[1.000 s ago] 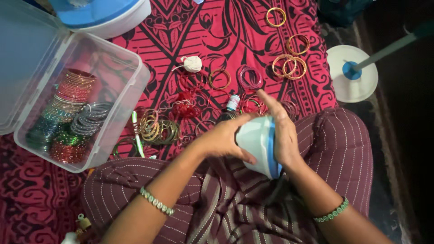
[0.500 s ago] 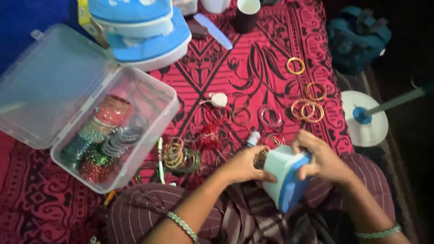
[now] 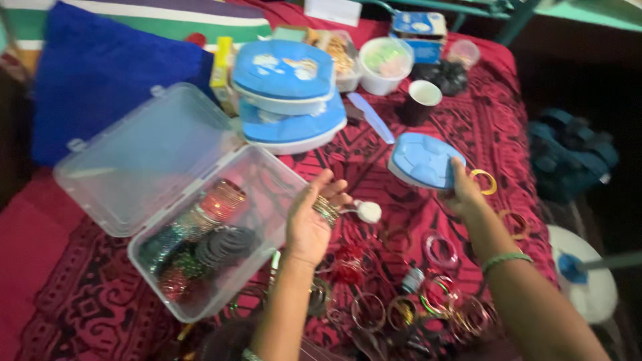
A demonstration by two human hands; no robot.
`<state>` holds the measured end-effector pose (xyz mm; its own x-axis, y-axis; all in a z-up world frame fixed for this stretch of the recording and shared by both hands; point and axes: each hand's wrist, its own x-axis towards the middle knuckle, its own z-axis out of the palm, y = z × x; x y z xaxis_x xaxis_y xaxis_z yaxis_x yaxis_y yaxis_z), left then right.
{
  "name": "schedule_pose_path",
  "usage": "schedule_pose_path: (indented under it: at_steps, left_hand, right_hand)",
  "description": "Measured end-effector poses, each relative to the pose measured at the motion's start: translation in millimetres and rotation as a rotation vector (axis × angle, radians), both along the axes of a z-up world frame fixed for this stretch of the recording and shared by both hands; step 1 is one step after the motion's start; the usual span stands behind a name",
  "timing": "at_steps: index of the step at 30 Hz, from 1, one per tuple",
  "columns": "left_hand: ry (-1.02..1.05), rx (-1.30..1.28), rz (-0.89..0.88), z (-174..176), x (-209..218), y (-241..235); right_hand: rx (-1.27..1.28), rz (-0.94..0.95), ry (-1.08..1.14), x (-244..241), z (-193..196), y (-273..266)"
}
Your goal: The person sits on a patterned mat and organizes various bangles. They open a blue container, sort through gold bangles, and place them into a white container. They then tie a bundle of bangles with a white string and place it into a clear plastic box.
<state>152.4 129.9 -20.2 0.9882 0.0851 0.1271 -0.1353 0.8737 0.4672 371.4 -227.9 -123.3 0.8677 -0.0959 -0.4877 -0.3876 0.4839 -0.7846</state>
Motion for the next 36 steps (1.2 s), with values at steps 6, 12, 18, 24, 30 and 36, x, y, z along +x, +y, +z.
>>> schedule_pose_path:
  at_steps: [6, 12, 18, 24, 30, 36]
  left_hand:
    - [-0.079, -0.056, 0.028, -12.0, 18.7, -5.0]
    - [-0.047, -0.315, 0.120, -11.7, 30.7, 7.7]
    - [0.050, -0.284, 0.099, -13.5, 26.9, 18.3]
    - [-0.082, -0.179, 0.126, -22.9, 30.8, 2.5]
    - [0.146, -0.182, -0.063, -37.2, 43.3, -21.5]
    - [-0.032, 0.144, -0.131, -42.1, 33.5, -64.1]
  right_hand:
    - [-0.871, -0.290, -0.175, -8.7, -28.0, 48.1]
    - [-0.371, 0.211, -0.378, 34.6, 87.6, 187.2]
    - [-0.436, 0.240, -0.177, 93.6, 145.1, 319.1]
    - [-0.055, 0.340, -0.175, 91.8, 146.1, 301.8]
    - [0.228, 0.383, -0.515, -51.5, 173.6, 196.3]
    - [0.129, 0.266, -0.564, -297.4, 129.2, 62.3]
